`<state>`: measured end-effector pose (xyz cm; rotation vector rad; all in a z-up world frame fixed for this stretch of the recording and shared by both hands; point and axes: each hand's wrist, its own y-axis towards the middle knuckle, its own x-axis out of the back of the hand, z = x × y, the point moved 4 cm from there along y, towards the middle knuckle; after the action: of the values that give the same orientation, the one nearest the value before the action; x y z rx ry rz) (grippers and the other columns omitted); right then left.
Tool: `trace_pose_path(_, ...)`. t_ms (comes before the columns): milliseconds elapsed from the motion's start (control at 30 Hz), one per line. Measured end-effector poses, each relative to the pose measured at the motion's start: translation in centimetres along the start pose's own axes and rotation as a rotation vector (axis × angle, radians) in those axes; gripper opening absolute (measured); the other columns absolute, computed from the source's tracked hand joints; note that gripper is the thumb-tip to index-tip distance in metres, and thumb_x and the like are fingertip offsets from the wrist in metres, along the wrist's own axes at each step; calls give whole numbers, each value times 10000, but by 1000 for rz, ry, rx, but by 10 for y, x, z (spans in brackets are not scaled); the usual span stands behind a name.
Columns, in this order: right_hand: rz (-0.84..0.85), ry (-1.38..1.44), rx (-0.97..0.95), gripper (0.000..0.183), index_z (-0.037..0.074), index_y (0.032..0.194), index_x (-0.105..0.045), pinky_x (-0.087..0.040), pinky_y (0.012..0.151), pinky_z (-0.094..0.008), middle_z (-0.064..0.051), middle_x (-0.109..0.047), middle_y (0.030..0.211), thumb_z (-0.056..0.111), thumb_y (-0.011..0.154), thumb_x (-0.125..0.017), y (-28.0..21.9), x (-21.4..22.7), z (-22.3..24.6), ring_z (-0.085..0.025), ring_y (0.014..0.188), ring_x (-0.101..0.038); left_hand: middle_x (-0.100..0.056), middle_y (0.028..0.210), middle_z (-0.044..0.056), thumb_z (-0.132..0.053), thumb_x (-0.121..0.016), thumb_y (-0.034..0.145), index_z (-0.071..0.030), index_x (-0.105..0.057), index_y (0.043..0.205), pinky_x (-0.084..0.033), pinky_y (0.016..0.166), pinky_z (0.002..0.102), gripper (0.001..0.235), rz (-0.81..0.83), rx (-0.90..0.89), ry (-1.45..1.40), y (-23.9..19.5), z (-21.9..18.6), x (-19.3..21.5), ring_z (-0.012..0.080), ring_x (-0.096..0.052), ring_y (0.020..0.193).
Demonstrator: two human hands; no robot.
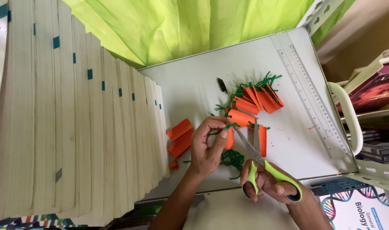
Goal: The person assembles small paper crafts resembling carrots by attaching green pipe cleaners to orange folded paper pieces. They use scissors to trim the pipe cleaners and secure them to the paper, repeating the process for multiple items on a white desk.
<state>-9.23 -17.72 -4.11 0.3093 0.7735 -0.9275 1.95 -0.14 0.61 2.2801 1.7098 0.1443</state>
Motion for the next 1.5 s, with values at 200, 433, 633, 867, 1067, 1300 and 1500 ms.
trace_pose_path(200,9,50,55,831,-53,1189,-579,-404,638,-311,-129,-604,1076,586,738,-861,8,1,3,-220,765,-620,-655,1173,113,-96,-611,1039,11,-580,1096,-513,936,280,126,79,1,-60,2,-5,-3,129,-611,1032)
trace_pose_path(433,-17,74,132,816,-45,1276,-550,-405,636,-328,-141,-614,1122,539,791,-850,18,2,9,-238,779,-609,-709,1094,141,-91,-653,1015,10,-628,1036,-552,843,314,106,157,-68,176,1,-22,-10,182,-687,953)
trace_pose_path(633,-115,61,116,919,-6,1373,-446,-450,626,-362,-118,-613,1076,530,742,-847,24,2,8,-232,729,-604,-670,1081,140,-17,-630,1016,20,-610,1039,-553,801,321,48,205,1,24,-5,-20,-15,180,-652,885)
trace_pose_path(867,-170,-9,120,934,-36,1360,-494,-455,582,-350,-120,-613,1000,545,721,-848,25,-6,20,-205,635,-572,-681,1059,133,-8,-648,993,2,-604,1025,-553,817,326,55,206,-93,121,-2,-31,-15,191,-670,911)
trace_pose_path(1067,-333,-36,335,751,-61,1209,-544,-417,615,-310,-73,-597,837,482,804,-867,-2,40,33,-181,640,-556,-704,1114,138,-48,-664,1010,-8,-612,1059,-561,889,341,82,220,-152,179,-3,-29,-10,209,-692,1019)
trace_pose_path(1300,-1317,-1412,-441,795,71,1328,-519,-560,750,-401,-165,-773,907,485,742,-861,-21,-5,114,-302,812,-749,-675,1046,80,-92,-670,1032,18,-670,1143,-563,833,282,156,7,127,-94,-4,-6,16,110,-650,952)
trace_pose_path(1500,-1341,-1696,-558,520,139,1213,-621,-570,839,-462,-116,-778,1086,415,825,-830,-52,3,97,-344,963,-739,-707,1041,45,-89,-753,933,-20,-610,1107,-559,914,265,236,-23,160,-199,-4,3,15,92,-674,985)
